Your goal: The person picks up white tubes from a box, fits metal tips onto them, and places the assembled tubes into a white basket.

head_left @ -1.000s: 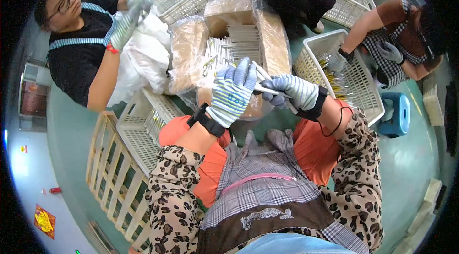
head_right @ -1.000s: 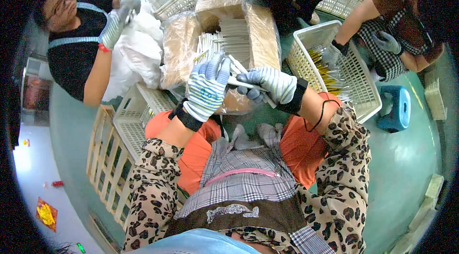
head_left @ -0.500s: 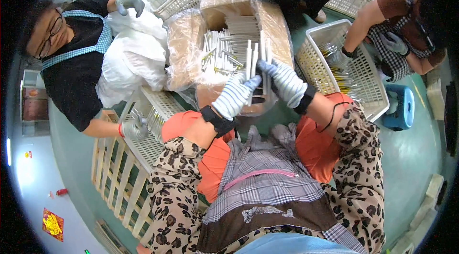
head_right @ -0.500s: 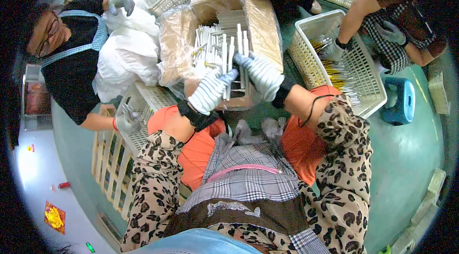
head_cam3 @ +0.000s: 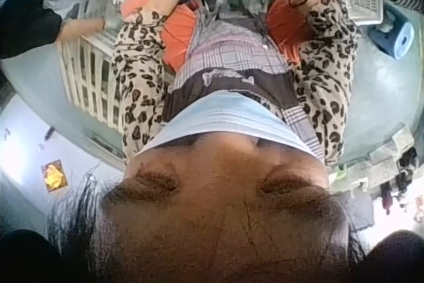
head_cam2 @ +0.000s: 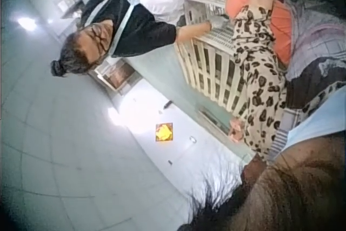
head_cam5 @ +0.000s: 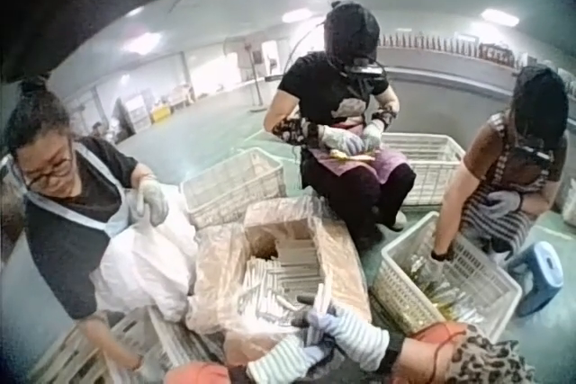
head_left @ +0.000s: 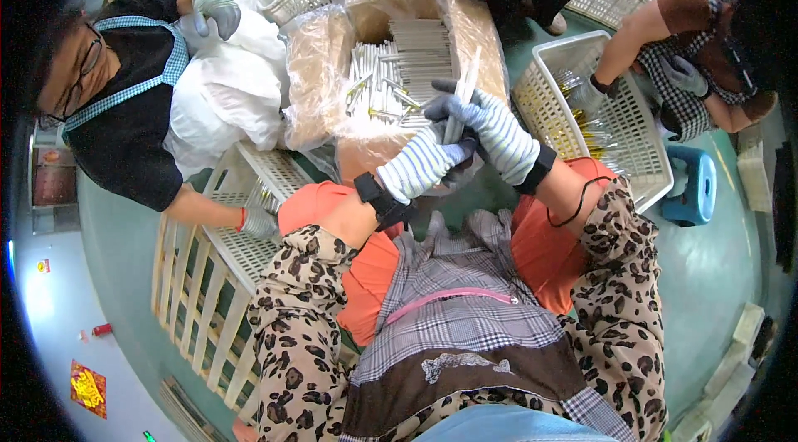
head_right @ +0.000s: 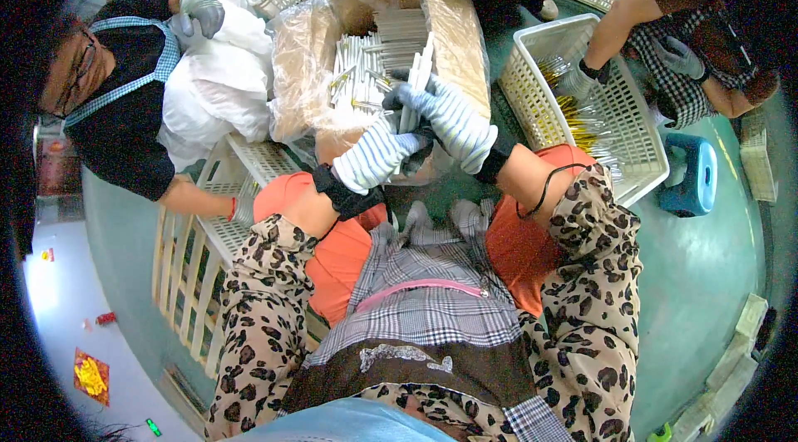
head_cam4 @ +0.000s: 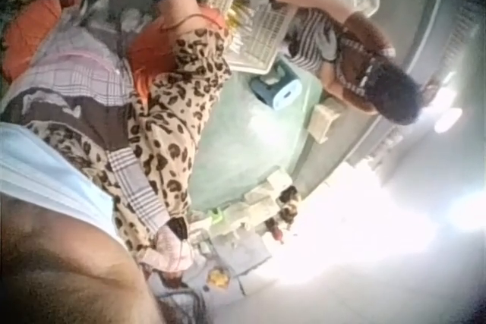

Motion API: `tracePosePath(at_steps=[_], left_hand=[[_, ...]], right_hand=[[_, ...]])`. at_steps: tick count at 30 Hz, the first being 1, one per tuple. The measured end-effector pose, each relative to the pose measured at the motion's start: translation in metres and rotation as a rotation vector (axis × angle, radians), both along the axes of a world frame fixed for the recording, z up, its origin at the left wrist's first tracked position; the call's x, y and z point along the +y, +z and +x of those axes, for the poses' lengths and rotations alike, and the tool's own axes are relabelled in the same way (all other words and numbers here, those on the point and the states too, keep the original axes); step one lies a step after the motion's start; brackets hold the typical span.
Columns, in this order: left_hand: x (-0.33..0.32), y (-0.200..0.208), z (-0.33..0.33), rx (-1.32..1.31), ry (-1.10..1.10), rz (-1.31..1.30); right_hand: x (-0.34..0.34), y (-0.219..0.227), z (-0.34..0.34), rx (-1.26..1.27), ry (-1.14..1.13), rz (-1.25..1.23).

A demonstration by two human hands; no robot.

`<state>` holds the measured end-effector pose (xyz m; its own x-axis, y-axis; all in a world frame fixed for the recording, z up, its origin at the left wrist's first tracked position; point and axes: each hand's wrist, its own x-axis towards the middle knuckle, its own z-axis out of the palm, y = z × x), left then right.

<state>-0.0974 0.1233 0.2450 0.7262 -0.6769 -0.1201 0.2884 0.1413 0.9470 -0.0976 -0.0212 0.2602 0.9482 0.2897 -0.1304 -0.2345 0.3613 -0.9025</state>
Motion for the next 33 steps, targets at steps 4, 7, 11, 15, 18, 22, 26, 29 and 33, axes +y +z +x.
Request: tracePosePath(at_steps=[4,7,11,15,18,22,26,29,33], left_hand=[[-0.001,0.017,-0.001,0.194,-0.024,0.092],[0.004,0.003,0.003,0.434,-0.055,-0.117],[-0.004,-0.003,0.004,0.735,0.172,-0.393],[-0.009,0.006,0.004,0.785,0.281,-0.728],[-0.015,0.009,0.004,0.873,0.339,-0.751],[-0.012,0.008,0.006,0.545,0.309,-0.605],[-0.014,0.022,0.000,0.001,0.241,-0.527],[-0.015,0.019,-0.017,-0.079,0.341,-0.371],[0.002,-0.008,-0.025,-0.185,0.355,-0.238]], right_hand=[[-0.011,-0.004,0.011,0.122,-0.073,0.208],[-0.011,0.004,0.019,0.084,-0.258,0.498],[0.001,0.021,0.006,-0.163,-0.406,0.417],[0.032,0.024,-0.023,-0.219,-0.344,-0.097],[0.037,0.017,-0.022,-0.229,-0.412,-0.017],[0.039,0.009,-0.021,-0.272,-0.406,-0.004],[0.031,0.018,-0.021,-0.201,-0.460,-0.016],[0.030,0.020,-0.025,-0.103,-0.393,0.025],[0.025,0.001,-0.030,0.086,-0.062,0.062]])
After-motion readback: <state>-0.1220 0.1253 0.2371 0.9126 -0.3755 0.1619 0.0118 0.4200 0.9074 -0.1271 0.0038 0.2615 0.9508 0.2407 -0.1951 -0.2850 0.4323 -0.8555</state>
